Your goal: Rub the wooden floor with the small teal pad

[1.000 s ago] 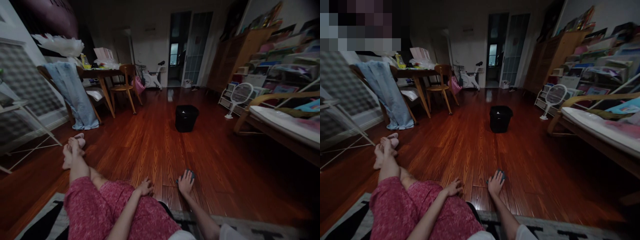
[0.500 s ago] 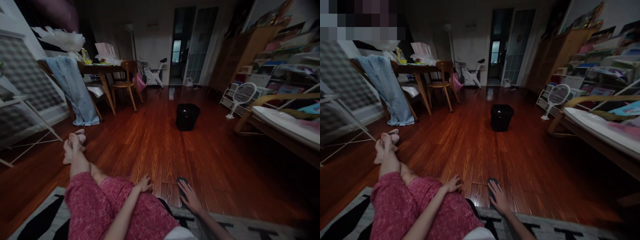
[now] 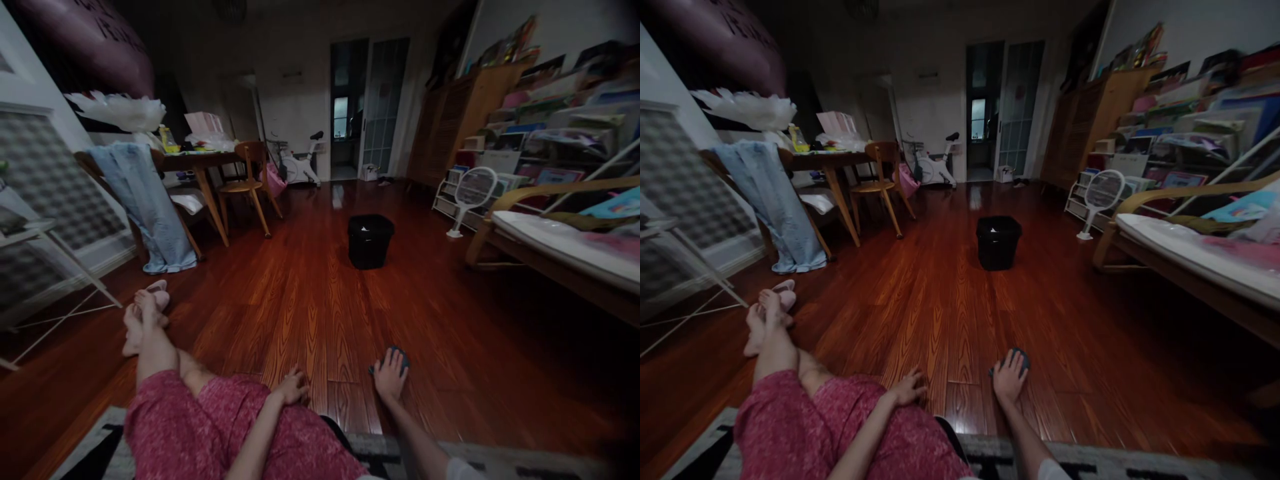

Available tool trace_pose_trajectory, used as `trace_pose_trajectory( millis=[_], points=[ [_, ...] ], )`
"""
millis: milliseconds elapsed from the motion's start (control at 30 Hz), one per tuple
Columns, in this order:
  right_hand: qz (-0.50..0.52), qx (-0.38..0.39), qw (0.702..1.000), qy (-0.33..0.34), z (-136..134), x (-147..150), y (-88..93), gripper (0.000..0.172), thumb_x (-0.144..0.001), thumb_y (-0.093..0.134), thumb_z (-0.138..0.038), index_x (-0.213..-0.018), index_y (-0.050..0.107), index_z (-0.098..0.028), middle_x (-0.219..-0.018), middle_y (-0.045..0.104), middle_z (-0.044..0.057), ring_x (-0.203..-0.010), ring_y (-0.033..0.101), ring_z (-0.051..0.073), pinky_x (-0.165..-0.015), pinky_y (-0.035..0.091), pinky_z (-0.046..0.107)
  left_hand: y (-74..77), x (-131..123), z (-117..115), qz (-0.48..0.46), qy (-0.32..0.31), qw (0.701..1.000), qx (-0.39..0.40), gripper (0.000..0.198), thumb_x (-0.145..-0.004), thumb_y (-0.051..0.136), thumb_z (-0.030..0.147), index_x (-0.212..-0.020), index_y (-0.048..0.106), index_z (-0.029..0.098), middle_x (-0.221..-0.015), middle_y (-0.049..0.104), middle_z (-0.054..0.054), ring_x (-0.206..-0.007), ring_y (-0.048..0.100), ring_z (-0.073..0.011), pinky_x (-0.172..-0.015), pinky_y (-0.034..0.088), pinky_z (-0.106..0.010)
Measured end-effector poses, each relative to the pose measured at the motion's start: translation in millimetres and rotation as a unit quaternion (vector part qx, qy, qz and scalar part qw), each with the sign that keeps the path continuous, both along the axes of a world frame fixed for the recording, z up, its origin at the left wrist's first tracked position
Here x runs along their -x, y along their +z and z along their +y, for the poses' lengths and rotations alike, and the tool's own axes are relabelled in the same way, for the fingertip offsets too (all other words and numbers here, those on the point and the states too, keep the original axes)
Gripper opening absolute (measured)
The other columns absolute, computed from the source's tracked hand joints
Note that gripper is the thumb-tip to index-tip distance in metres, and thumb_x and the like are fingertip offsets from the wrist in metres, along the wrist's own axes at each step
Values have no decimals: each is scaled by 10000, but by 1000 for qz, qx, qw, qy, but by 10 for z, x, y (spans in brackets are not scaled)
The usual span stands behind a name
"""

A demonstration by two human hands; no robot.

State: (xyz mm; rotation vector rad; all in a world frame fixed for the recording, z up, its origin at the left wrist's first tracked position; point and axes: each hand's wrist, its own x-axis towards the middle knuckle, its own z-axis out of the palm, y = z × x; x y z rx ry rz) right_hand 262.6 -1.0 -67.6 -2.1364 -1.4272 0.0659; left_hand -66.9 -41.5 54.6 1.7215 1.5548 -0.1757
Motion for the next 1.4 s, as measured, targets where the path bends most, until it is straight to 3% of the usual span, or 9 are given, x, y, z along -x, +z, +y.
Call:
trace_pose_trajectory(
  millis=[233, 433, 533, 667, 800, 900, 1167, 1267, 1400],
  points=[
    [-45, 59, 950, 305, -316, 691, 16, 627, -938, 325, -318, -1549, 372, -187, -1635, 319, 85, -1528, 227, 233, -1244, 164, 513, -17, -6, 6, -1, 2, 1000, -6, 710, -898, 493, 508, -1530, 385, 202, -1687, 159, -81, -1513, 249, -301, -1243, 201, -402],
    [-56, 86, 875, 473, -701, -73, 123, 628, -970, 366, -469, -1574, 268, -329, -1654, 257, -25, -1522, 242, 195, -1246, 228, 427, 98, -41, -34, 11, 3, 1000, 0, 712, -913, 485, 464, -1536, 365, 142, -1689, 111, -124, -1518, 238, -293, -1236, 208, -377],
    [-71, 76, 910, 402, -731, -698, 27, 611, -970, 333, -471, -1555, 346, -296, -1634, 328, 11, -1511, 274, 196, -1236, 249, 442, 119, -47, -38, 11, -2, 1000, -1, 697, -908, 486, 467, -1525, 388, 158, -1688, 132, -111, -1509, 264, -295, -1236, 210, -386],
    [-78, 56, 977, 188, -575, -1153, -78, 650, -947, 246, -423, -1498, 463, -155, -1577, 427, 126, -1492, 324, 254, -1212, 259, 519, 63, -28, -23, 3, -2, 1000, -4, 691, -892, 498, 537, -1496, 440, 204, -1684, 178, -81, -1504, 275, -304, -1237, 213, -403],
    [-34, 38, 998, -22, -272, -884, -12, 700, -946, 191, -374, -1521, 368, -15, -1588, 351, 248, -1522, 213, 345, -1190, 205, 620, 5, -9, 0, -2, -7, 1000, 2, 730, -880, 507, 581, -1501, 430, 203, -1675, 216, -82, -1507, 260, -316, -1239, 212, -414],
    [-4, 35, 999, -42, -52, -378, 45, 695, -963, 162, -358, -1568, 255, -28, -1622, 265, 260, -1535, 122, 371, -1182, 143, 658, 3, -7, 5, -3, -4, 1000, 0, 737, -880, 518, 570, -1497, 435, 175, -1679, 186, -109, -1503, 273, -319, -1237, 218, -401],
    [-29, 51, 962, 266, -61, 925, 12, 618, -951, 330, -325, -1554, 362, -193, -1636, 324, 80, -1538, 190, 247, -1247, 146, 513, 10, -8, -14, 3, -2, 1000, -3, 712, -898, 496, 500, -1526, 392, 183, -1681, 180, -99, -1506, 275, -282, -1237, 230, -380],
    [-36, 68, 914, 399, -250, 976, 98, 613, -973, 327, -346, -1578, 287, -253, -1659, 257, 43, -1541, 177, 210, -1252, 157, 498, -17, 5, -21, 2, 3, 1000, 3, 740, -881, 514, 564, -1517, 407, 202, -1674, 211, -95, -1502, 279, -310, -1233, 239, -415],
    [-7, 93, 864, 495, -415, 525, 238, 626, -972, 373, -414, -1578, 254, -309, -1660, 252, 14, -1535, 197, 196, -1259, 170, 472, -62, 6, -20, 2, 5, 1000, 15, 745, -855, 528, 637, -1503, 423, 283, -1670, 232, -66, -1493, 294, -326, -1222, 252, -477]
  ],
)
